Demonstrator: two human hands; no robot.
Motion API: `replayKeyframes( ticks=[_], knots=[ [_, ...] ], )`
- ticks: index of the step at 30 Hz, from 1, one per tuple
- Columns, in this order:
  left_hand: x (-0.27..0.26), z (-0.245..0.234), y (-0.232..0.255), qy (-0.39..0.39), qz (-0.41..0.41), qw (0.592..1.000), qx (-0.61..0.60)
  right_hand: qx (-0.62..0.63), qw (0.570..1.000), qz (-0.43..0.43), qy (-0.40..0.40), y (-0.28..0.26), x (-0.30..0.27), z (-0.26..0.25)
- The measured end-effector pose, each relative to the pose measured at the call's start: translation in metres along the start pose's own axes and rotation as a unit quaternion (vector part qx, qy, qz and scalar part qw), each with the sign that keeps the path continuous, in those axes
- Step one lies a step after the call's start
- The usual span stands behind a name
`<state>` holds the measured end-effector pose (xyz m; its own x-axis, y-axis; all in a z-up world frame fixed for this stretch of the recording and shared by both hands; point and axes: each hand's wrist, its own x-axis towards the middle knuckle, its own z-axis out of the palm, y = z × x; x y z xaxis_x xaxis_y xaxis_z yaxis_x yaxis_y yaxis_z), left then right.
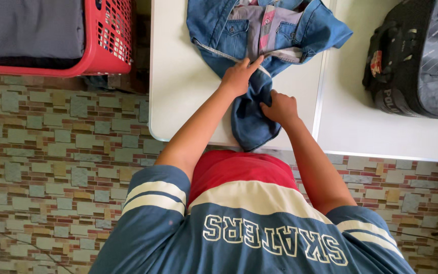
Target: The person buttons and folds a gray long-sleeved shirt on a white table before placing it into a laundry basket, then takes a patterned short-sleeved shirt from a suitcase and buttons its pockets.
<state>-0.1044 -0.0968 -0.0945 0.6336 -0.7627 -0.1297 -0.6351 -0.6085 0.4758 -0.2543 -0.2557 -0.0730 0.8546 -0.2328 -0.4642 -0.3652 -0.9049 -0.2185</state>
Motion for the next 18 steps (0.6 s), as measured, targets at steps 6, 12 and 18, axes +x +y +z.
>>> replayKeyframes(
  ticks=[6, 12, 18],
  knots=[
    [-0.031, 0.037, -0.014, 0.067, 0.109, 0.979, -0.159, 0.105, 0.984, 0.062, 0.127, -0.004, 0.002, -0.003],
    [-0.07, 0.045, -0.007, 0.015, -0.112, 0.875, -0.471, 0.185, 0.956, 0.134, 0.183, 0.007, 0.065, 0.058],
    [-0.08, 0.042, -0.065, 0.213, -0.165, 0.95, -0.157, 0.196, 0.96, 0.101, 0.172, 0.035, 0.063, 0.067]
  ],
)
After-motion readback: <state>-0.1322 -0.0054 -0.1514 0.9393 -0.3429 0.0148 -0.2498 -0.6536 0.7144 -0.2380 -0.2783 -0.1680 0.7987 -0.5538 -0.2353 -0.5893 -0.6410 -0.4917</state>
